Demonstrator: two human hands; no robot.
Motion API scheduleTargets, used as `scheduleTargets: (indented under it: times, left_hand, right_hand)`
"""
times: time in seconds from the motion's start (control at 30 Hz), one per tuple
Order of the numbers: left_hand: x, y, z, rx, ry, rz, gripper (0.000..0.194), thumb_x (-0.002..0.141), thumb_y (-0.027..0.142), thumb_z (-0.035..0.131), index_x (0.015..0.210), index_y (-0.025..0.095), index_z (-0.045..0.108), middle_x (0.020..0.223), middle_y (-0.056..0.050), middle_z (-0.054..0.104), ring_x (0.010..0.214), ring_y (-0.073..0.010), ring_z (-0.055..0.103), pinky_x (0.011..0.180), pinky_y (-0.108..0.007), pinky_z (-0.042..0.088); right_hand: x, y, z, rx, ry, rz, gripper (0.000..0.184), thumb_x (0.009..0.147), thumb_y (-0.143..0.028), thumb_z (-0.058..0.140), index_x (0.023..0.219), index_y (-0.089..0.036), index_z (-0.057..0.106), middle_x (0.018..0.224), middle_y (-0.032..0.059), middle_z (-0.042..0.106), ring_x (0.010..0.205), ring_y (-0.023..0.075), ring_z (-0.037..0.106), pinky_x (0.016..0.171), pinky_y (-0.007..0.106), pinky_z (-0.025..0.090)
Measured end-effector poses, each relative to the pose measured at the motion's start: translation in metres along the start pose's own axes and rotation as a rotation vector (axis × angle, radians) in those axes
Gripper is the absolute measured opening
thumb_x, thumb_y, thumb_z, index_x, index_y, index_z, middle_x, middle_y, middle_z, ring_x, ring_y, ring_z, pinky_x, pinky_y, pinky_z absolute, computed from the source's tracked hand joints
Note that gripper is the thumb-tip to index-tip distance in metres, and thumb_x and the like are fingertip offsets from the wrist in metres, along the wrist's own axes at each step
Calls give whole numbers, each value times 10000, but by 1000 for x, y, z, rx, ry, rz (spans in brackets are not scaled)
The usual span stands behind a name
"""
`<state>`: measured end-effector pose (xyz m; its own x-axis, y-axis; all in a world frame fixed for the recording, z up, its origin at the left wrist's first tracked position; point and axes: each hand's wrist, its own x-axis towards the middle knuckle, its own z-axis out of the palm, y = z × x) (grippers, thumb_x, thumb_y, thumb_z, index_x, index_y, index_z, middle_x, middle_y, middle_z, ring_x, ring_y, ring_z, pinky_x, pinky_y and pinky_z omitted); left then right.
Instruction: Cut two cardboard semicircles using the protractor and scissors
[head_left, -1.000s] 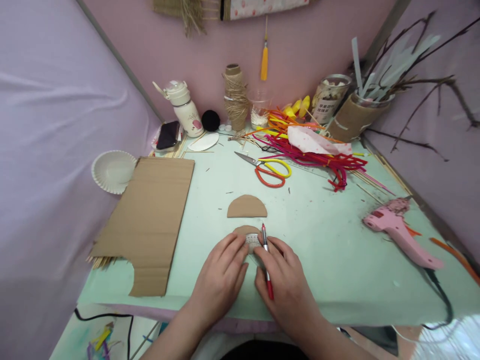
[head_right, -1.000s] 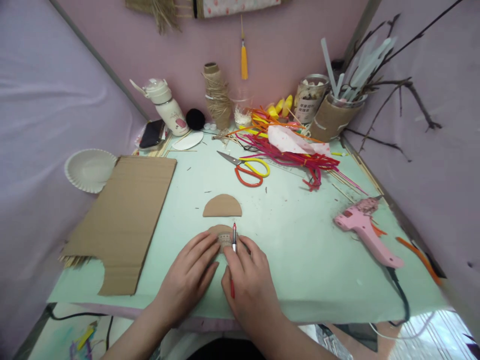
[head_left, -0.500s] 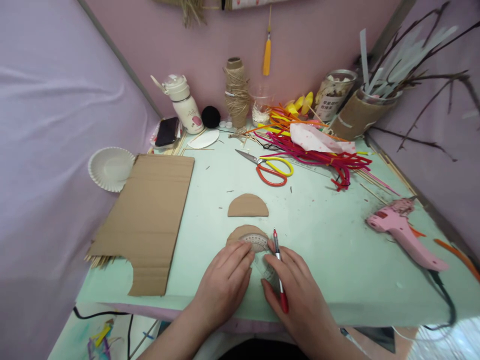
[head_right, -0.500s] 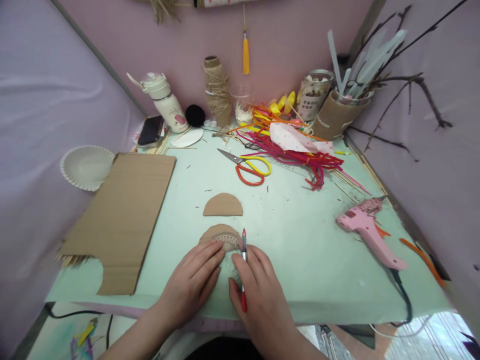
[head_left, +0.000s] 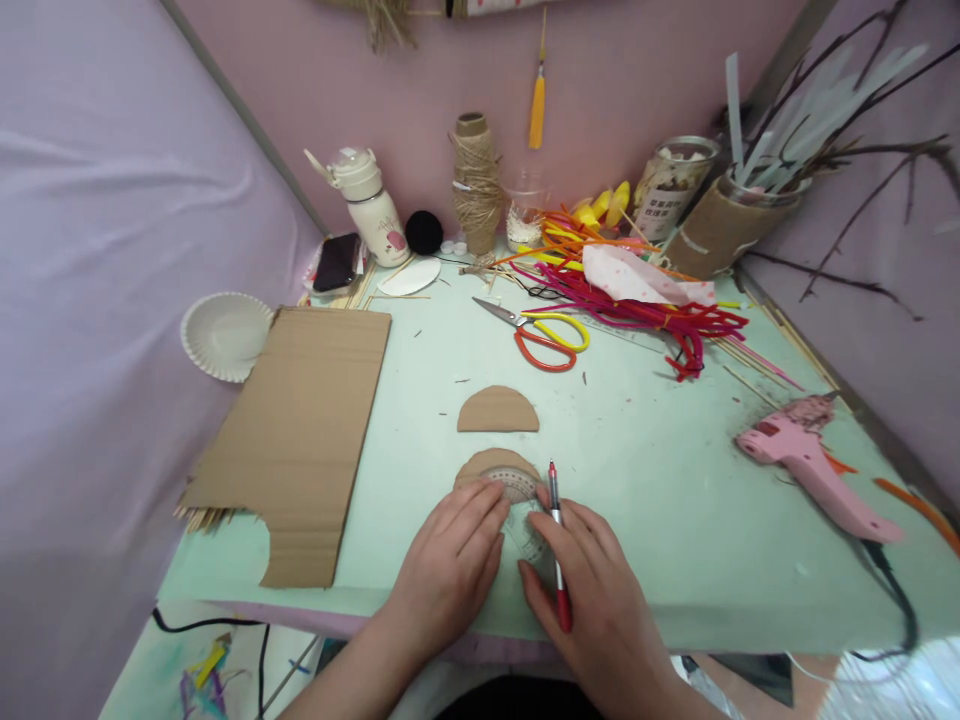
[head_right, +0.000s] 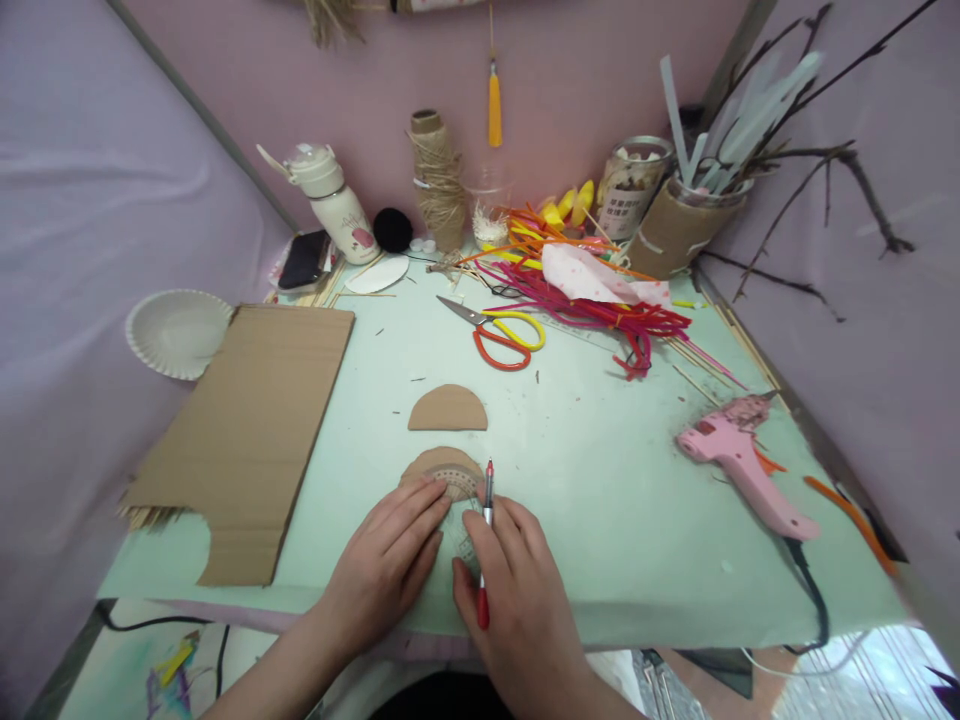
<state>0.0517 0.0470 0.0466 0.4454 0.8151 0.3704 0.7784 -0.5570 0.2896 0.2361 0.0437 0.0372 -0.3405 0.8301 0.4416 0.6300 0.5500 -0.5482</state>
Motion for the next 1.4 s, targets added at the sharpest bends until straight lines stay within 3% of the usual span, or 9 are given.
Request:
scheduleTargets:
  times: [0.83, 1.4]
  left_hand:
    - [2, -2, -3, -37, -26, 4, 480, 836, 5, 468, 1301, 109, 518, 1266, -154, 619, 1250, -253, 519, 1016, -436, 496]
    - [3, 0, -1, -52, -45, -18, 483, 854, 52, 527, 1331, 120, 494, 1287, -151, 604, 1282, -249, 490, 1052, -440, 469]
  right_hand:
    - [-5, -2, -5, 40, 5, -36, 291, 854, -147, 585, 1141, -111, 545, 965, 147, 628, 927, 267, 590, 792, 435, 575]
    - [-7, 1, -10, 41, 42, -48, 308, 864, -133, 566, 1171, -126, 542, 1051, 166, 665, 998, 277, 629, 827, 442, 587]
